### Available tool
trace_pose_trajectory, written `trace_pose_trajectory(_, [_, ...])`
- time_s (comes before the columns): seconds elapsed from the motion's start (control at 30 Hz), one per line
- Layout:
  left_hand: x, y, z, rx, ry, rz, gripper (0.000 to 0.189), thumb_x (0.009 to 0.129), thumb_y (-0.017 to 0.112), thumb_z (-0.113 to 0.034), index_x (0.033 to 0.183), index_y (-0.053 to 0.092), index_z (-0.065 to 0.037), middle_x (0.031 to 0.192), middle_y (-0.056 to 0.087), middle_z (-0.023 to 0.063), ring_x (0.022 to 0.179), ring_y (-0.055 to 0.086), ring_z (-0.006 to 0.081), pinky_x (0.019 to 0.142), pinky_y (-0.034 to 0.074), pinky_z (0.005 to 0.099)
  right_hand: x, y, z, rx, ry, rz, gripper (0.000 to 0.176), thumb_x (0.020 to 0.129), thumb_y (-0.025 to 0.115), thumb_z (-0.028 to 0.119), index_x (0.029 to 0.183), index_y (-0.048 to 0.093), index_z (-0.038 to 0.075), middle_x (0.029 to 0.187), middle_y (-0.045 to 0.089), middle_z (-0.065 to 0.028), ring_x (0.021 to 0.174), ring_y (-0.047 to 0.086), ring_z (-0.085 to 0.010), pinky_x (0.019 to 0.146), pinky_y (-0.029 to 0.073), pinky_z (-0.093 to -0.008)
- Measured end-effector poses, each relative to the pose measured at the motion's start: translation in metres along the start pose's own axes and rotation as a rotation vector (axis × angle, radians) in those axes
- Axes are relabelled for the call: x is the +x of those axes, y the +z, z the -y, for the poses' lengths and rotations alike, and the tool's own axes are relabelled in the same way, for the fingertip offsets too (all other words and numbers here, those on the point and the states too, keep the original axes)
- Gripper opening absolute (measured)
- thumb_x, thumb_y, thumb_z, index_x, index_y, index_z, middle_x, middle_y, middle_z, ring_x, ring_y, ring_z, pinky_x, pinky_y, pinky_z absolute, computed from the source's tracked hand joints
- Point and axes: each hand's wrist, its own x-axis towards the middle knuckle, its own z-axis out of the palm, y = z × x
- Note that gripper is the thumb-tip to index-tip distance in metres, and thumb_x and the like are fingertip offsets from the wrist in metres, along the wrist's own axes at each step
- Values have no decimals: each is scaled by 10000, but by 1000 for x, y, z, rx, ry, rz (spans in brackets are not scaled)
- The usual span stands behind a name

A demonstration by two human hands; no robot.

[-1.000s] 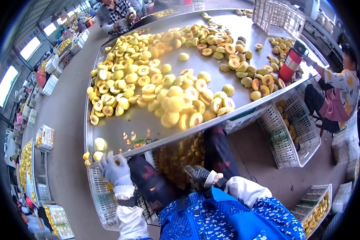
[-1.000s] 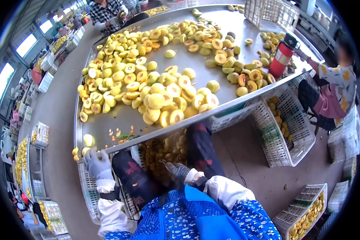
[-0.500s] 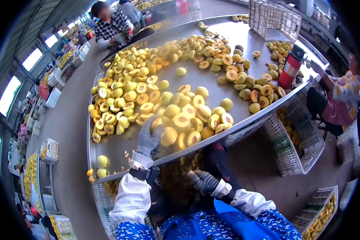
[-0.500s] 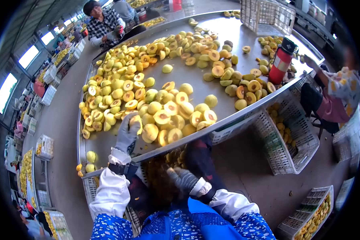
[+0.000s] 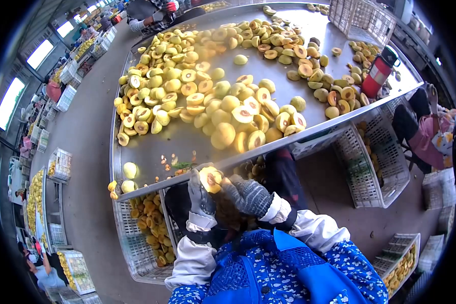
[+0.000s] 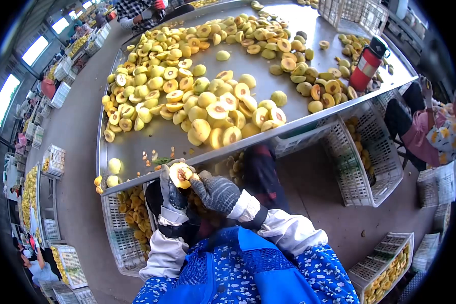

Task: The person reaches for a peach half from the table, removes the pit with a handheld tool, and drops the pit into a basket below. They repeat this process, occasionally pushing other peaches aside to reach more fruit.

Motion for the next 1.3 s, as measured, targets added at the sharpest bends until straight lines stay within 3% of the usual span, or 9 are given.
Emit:
trace_pose_trajectory(0.1, [-5, 3, 7, 95, 118, 4, 534, 941, 387, -507, 1085, 537, -16, 838, 629, 146, 741, 609, 232, 679, 517, 321, 0, 1, 3, -125, -66, 105, 335, 930, 436, 208, 1228, 510, 72, 917, 550, -186, 679, 595, -361, 555, 464, -453])
trace_pose_trajectory(0.3, [-12, 7, 19, 223, 245, -69, 484, 964, 360, -445, 1036, 556, -9, 820, 616, 132, 732, 602, 215, 697, 507, 312, -9, 19, -9, -99, -64, 117, 343, 937, 425, 210, 1238, 500, 64, 890, 551, -207, 681, 594, -367, 558, 460, -463])
trace_pose_trajectory(0.57, [-8, -7, 38, 690, 558, -183, 450, 974, 337, -387, 951, 586, -13, 815, 596, 84, 740, 584, 178, 718, 482, 301, -11, 10, -8, 69, 31, 140, 334, 976, 378, 307, 1048, 556, 35, 747, 585, -219, 662, 588, -399, 581, 444, -482])
trace_pose_trajectory(0.8, [-14, 1, 31, 449, 312, -84, 469, 971, 339, -392, 920, 597, -4, 813, 606, 89, 721, 588, 175, 703, 482, 295, -10, -6, 1, 493, 233, 215, 467, 966, 397, 436, 1012, 577, 8, 782, 650, -146, 712, 632, -278, 620, 485, -388])
trace_pose_trajectory(0.9, [-27, 21, 7, 468, 224, 72, 457, 965, 353, -376, 895, 602, 1, 788, 609, 82, 700, 590, 171, 685, 480, 282, -2, -34, 20, 745, 585, 462, 519, 953, 409, 484, 1038, 589, 4, 770, 643, -99, 699, 614, -191, 623, 489, -336])
trace_pose_trajectory(1.0, [-26, 23, -4, 619, 171, 280, 462, 961, 348, -371, 877, 611, 0, 803, 617, 73, 712, 582, 154, 687, 471, 272, -15, -19, -12, 898, 382, 585, 536, 943, 420, 506, 1055, 605, 16, 773, 634, -81, 668, 589, -145, 599, 483, -304])
trace_pose_trajectory(1.1, [-9, 5, -6, 687, 43, 433, 400, 963, 414, -320, 869, 632, 2, 851, 638, 63, 751, 588, 142, 708, 470, 259, -18, -15, -11, 975, 598, 566, 553, 921, 436, 548, 927, 628, 30, 672, 603, -65, 565, 548, -132, 498, 431, -270])
trace_pose_trajectory(1.23, [-11, 18, 15, 354, 161, -106, 285, 935, 491, -239, 865, 624, 3, 786, 648, 99, 684, 607, 166, 636, 499, 260, -20, 4, -8, 1272, 684, 418, 529, 904, 455, 568, 747, 567, 75, 507, 486, -13, 444, 467, -116, 413, 356, -263])
trace_pose_trajectory(1.3, [-14, 12, 32, 349, 304, -155, 331, 945, 485, -280, 860, 625, 7, 776, 650, 105, 668, 610, 168, 625, 505, 263, -26, 10, -1, 1526, 764, 435, 494, 909, 452, 556, 716, 513, 105, 470, 432, 2, 368, 389, -109, 357, 300, -248])
